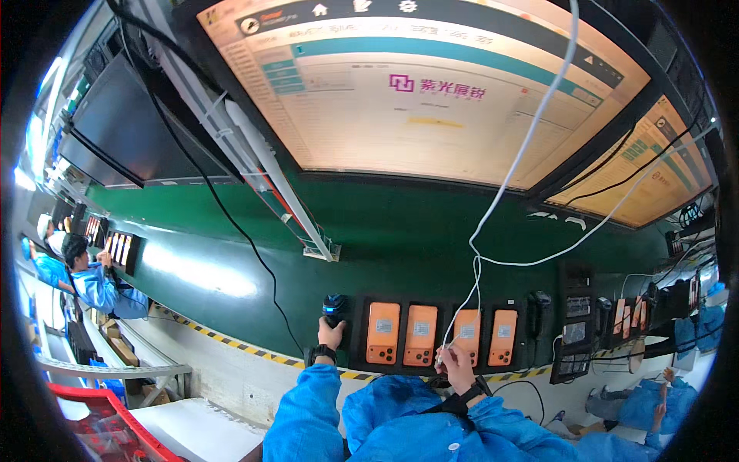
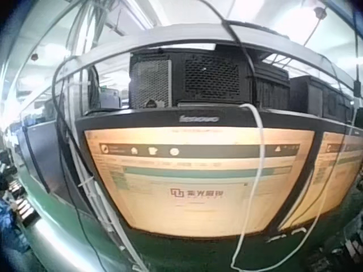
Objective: Scanning and testing handheld electronic devices on an assembly line.
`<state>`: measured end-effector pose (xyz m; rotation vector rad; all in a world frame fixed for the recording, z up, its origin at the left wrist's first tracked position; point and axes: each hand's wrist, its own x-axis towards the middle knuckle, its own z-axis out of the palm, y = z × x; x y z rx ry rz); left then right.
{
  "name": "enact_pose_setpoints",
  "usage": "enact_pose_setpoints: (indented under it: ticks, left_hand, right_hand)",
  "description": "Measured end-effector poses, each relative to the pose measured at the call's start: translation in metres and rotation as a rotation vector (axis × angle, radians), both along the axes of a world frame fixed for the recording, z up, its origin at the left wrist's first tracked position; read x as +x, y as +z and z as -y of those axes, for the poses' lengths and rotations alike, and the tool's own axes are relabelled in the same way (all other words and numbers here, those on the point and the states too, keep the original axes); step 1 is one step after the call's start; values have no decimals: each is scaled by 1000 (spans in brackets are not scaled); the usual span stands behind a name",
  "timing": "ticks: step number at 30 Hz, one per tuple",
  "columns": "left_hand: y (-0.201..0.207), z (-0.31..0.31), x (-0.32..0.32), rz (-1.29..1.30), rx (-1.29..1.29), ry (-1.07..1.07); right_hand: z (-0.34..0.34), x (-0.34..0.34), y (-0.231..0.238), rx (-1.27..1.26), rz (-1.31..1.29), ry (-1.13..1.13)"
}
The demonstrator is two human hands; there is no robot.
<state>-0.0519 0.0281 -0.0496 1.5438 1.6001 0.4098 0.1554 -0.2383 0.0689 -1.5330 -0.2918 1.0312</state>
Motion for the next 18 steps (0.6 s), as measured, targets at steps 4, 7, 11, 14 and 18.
enact_pose_setpoints:
  ticks: [4, 7, 11, 14, 18]
  left_hand:
    - [25, 5, 6, -9, -27, -105]
    - [102, 42, 21, 351, 14, -10]
    - [156, 99, 30, 377, -256, -224]
    - [141, 133, 44, 312, -423, -323]
    - [144, 150, 66, 282, -388, -384]
  right_hand:
    - [-8, 4, 8, -45, -41, -20]
    - [-7, 16, -5, 9, -83, -147]
    - [-12, 31, -10, 14, -84, -35]
    - [-20, 32, -12, 65, -164, -107]
    - [-25, 33, -9, 103, -70, -112]
